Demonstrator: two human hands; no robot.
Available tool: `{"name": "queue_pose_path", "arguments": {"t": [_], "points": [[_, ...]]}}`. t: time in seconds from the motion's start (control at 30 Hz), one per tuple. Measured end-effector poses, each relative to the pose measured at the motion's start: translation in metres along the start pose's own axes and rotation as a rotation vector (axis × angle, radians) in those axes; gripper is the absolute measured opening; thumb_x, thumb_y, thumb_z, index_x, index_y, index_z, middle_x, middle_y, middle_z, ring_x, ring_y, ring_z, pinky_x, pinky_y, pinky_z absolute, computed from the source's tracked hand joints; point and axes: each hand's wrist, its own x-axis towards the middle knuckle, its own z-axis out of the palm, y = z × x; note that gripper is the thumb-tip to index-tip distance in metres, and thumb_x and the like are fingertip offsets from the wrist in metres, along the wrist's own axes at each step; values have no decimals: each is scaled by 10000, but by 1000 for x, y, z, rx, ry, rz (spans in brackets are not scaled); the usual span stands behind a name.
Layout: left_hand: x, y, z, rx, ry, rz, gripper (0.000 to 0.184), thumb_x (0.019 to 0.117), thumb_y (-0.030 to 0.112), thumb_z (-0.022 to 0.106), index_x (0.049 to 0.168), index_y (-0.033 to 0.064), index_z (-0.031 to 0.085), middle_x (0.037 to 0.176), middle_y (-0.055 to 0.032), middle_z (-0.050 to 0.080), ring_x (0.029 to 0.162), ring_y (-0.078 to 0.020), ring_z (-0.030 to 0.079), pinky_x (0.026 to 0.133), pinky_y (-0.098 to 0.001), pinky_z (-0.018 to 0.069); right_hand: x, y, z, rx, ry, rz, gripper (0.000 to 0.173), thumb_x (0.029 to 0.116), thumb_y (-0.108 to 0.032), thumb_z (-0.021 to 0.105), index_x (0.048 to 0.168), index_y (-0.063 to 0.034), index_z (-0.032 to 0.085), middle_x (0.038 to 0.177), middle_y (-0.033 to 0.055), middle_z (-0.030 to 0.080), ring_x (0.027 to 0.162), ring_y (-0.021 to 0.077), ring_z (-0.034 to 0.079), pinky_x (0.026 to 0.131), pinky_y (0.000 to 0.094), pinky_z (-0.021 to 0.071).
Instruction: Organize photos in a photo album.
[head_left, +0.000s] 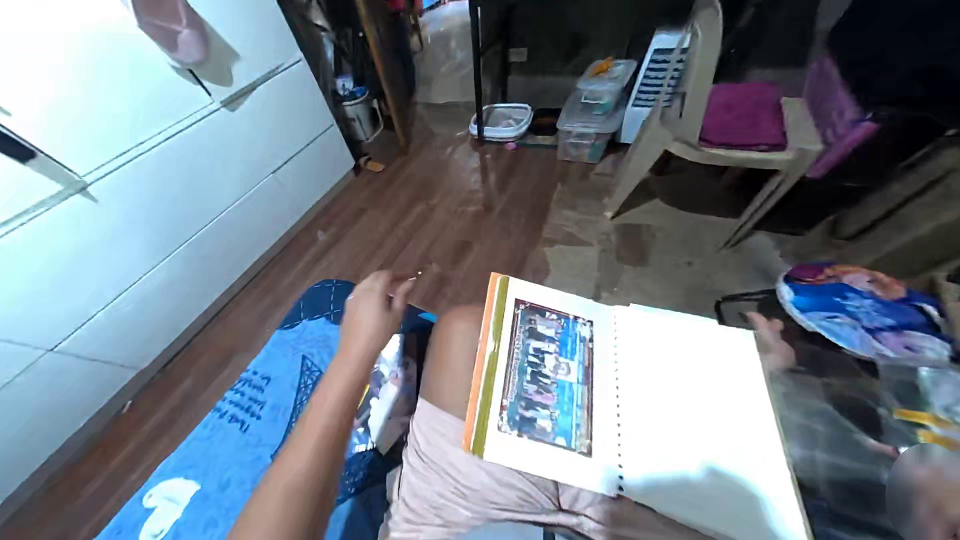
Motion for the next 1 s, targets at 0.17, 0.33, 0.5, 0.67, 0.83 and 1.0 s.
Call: {"name": "queue_pose_path", "arguments": {"t": [0.17,0.33,0.5,0.67,0.83,1.0], "points": [[-37,-96,34,240,-493,-566,777,879,556,735,1365,-29,579,1372,-323,565,1291,-509,537,1025,-712,428,0,-20,18,-23,-29,-53,356,1077,-103,394,1348,93,516,944,15,627,734,-46,582,685,111,461],[-82,-116,54,178,-586,-639,1007,765,386,891,1513,9,331,1368,-290,573,1264,-472,574,1032,-654,461,12,-3,12,-56,-49,-66,365,1067,-112,412,1375,51,522,1119,71,639,901,2,631,797,147,485],[-101,-139,26,5,-551,-561,705,852,269,838,1403,-16,504,1257,-286,638,1187,-454,619,1024,-647,467,6,-1,8,-59,-45,-30,374,1073,-123,403,1391,44,507,1094,60,636,872,0,626,777,147,485],[-77,-54,-74,-340,-37,-71,296,917,159,751,1168,34,657,978,-108,716,801,-215,701,709,-438,602,15,64,-23,57,105,-100,358,1093,-241,408,1289,-23,612,557,-91,443,397,-11,370,390,167,359],[-19,110,-79,-502,-151,585,225,894,330,757,1093,225,735,958,88,747,823,-30,710,731,-260,619,8,55,-19,91,130,-88,359,1102,-201,402,1315,5,604,572,-60,438,416,26,383,424,203,395],[12,278,14,-47,-811,597,416,976,295,700,1311,59,630,1077,-145,718,949,-261,702,900,-488,551,1,52,-18,191,120,-80,342,1098,-168,421,1308,16,618,563,-57,448,411,28,383,420,198,385]]}}
